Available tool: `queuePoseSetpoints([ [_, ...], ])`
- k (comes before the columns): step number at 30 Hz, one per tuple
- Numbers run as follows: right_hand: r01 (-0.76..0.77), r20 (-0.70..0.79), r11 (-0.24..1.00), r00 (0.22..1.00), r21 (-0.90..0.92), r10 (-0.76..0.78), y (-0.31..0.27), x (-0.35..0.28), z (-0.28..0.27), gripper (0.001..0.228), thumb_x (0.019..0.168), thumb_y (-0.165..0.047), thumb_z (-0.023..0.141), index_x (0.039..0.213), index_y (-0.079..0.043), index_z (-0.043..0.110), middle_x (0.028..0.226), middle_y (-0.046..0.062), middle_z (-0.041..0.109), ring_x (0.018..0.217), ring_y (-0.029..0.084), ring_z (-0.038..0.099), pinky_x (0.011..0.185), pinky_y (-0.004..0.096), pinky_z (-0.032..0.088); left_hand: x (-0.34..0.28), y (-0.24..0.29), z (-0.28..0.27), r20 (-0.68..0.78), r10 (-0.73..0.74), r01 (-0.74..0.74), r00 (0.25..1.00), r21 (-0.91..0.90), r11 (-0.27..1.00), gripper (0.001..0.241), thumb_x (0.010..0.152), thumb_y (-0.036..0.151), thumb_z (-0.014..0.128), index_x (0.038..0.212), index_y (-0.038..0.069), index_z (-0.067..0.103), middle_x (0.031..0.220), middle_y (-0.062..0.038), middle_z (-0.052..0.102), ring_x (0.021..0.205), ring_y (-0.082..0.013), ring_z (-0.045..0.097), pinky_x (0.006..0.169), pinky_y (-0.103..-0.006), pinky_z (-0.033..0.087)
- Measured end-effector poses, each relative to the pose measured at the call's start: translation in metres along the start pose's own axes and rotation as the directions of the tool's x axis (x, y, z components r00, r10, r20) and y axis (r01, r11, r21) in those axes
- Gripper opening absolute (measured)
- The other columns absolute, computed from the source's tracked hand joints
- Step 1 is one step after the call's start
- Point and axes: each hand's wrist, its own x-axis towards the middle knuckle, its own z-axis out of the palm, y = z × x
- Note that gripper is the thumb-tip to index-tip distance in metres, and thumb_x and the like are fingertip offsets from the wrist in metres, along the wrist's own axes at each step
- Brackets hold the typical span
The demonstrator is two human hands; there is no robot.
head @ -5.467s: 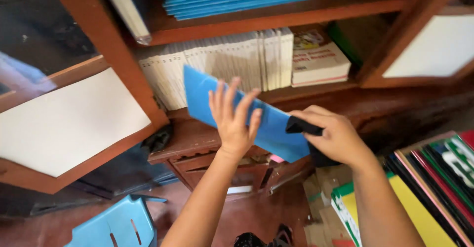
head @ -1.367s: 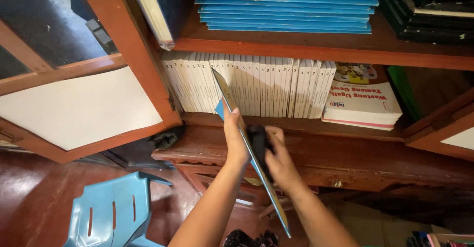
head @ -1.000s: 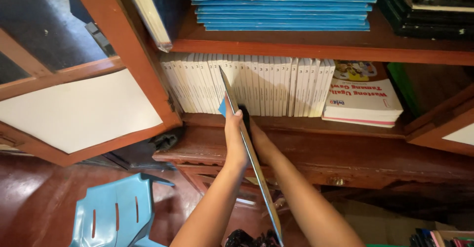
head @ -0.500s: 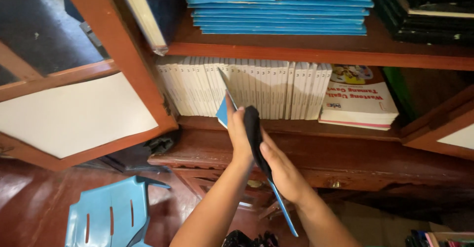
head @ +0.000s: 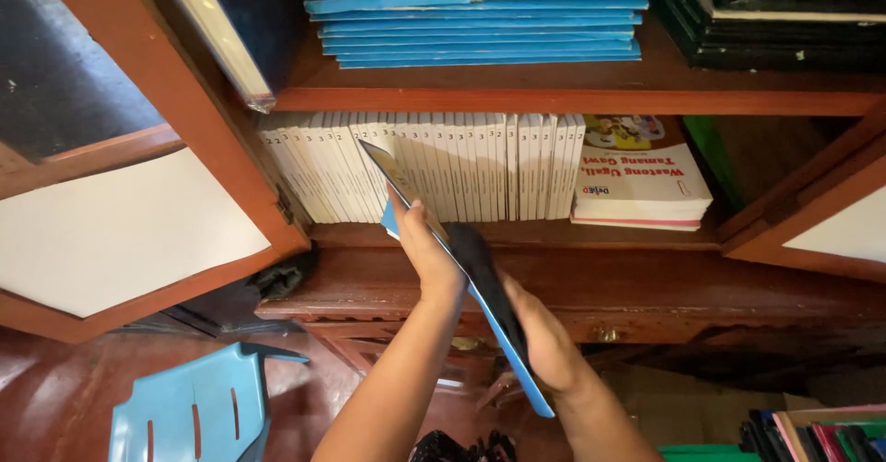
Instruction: Wiping dust off of various plastic folders using a cloth and organizing them on shelves and stacks.
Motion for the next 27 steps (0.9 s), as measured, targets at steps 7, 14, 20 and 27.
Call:
queuePoseSetpoints([
  [7,-0.097,-0.076,0.935,0.994,-0.340,0.075,0.120,0.010,-0.040,0.068,0.103,-0.045,0.025,0.159,-0.006,0.026,0.168,0.012,0.028,0.154,0.026,0.026,0.124,0.040,0.020,0.002,-0.005,-0.004,-0.017,-0.011,0.009,1.000,-0.121,0.993,0.073,0.093,0.026,0.038,0.161,0.006,0.022,0.169,-0.015,0.023,0.153,-0.0305,0.024,0.120,-0.0404,0.019],
  [14,-0.273,-0.093,0.948,0.961,-0.163,0.261,0.044,0.037,-0.013,0.065,0.094,-0.045,0.043,0.147,-0.007,0.052,0.152,0.017,0.052,0.142,0.029,0.047,0.118,0.050,0.034,0.001,-0.017,-0.006,-0.011,0.069,-0.069,0.998,-0.047,0.996,0.072,0.098,0.027,0.040,0.163,0.008,0.017,0.171,-0.016,0.016,0.156,-0.0313,0.017,0.125,-0.0446,0.011],
  [20,0.025,0.066,0.963,0.998,-0.267,-0.008,0.026,0.073,-0.006,0.048,0.108,-0.021,0.034,0.145,0.004,0.051,0.151,0.028,0.049,0.146,0.033,0.039,0.123,0.049,0.023,0.000,-0.028,-0.008,-0.020,0.096,-0.097,0.995,-0.093,0.991,0.070,0.101,0.025,0.045,0.164,0.010,0.021,0.169,-0.018,0.022,0.156,-0.0299,0.020,0.129,-0.0460,0.012],
  [27,-0.544,-0.206,0.817,0.836,-0.192,0.508,0.090,0.088,-0.023,0.058,0.107,-0.048,0.041,0.155,-0.017,0.048,0.156,0.018,0.048,0.146,0.028,0.042,0.121,0.042,0.034,-0.003,-0.019,-0.009,-0.006,0.106,-0.106,0.994,-0.084,0.991,0.070,0.102,0.029,0.045,0.164,0.008,0.021,0.170,-0.020,0.018,0.156,-0.0341,0.018,0.127,-0.0492,0.012],
])
